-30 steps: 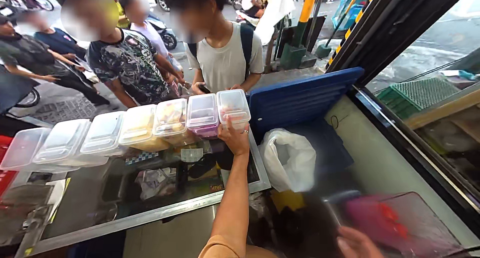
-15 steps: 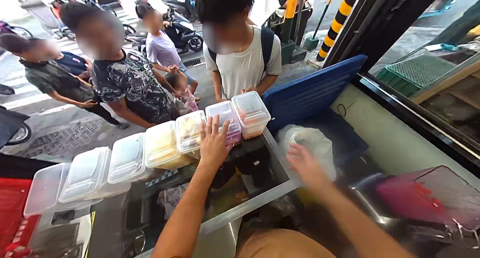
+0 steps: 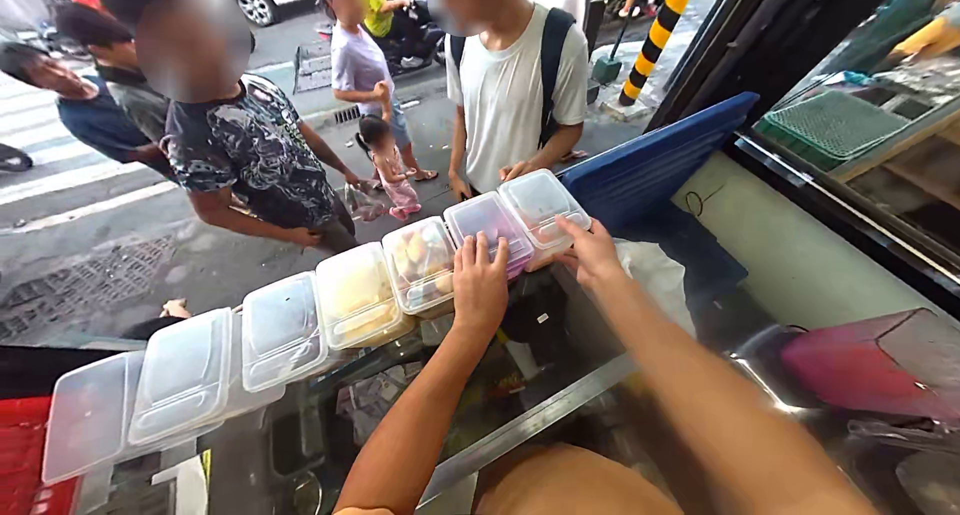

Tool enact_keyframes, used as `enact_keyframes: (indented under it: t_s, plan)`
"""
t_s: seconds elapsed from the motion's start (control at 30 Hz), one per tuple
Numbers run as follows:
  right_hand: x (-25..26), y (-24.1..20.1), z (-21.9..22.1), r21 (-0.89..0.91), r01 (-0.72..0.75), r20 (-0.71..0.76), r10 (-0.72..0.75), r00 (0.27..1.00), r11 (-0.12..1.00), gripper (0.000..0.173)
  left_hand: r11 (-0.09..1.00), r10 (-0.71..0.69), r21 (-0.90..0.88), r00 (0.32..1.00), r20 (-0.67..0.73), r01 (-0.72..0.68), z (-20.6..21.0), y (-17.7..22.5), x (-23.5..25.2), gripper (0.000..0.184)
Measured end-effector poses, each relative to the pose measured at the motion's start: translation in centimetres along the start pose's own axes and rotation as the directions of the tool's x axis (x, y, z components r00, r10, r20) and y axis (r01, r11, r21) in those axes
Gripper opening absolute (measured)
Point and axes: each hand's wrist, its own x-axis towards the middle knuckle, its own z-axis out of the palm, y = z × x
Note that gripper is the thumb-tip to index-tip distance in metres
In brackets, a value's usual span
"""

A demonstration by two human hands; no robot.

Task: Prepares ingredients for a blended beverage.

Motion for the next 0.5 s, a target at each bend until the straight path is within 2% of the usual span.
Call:
enact_keyframes:
  t_s: [0.13, 0.27, 0.4, 0.5]
  plan:
    - [-0.3, -0.1, 0.1, -0.011, 0.096, -0.035, -0.096, 0.995, 0.995, 0.069, 0.999, 0.038, -0.029, 0.999, 0.011, -0.038, -0.1, -0.5, -0.3, 0.057]
    - [0.5, -0.8, -1.2, -0.070, 0.030, 0.026, -0.028, 0.999, 0.997, 0.065, 0.975, 0.023, -0.221, 0.985, 0.173, 0.016, -4.5, -3.4, -1.1, 0.091]
    - [1.5, -0.8, -3.3, -0.211, 0.056, 0.143, -0.026, 0.989, 0.976, 0.058, 0.996, -0.048, -0.055, 0.970, 0.238, 0.063, -6.7, -8.9, -3.5, 0.106]
    - [3.2, -1.5, -4.4, -0.243, 0.058, 0.210, -0.006, 0.978, 0.968, 0.057, 0.995, -0.081, 0.070, 0.969, 0.235, 0.066, -5.7, -9.8, -4.1, 0.103]
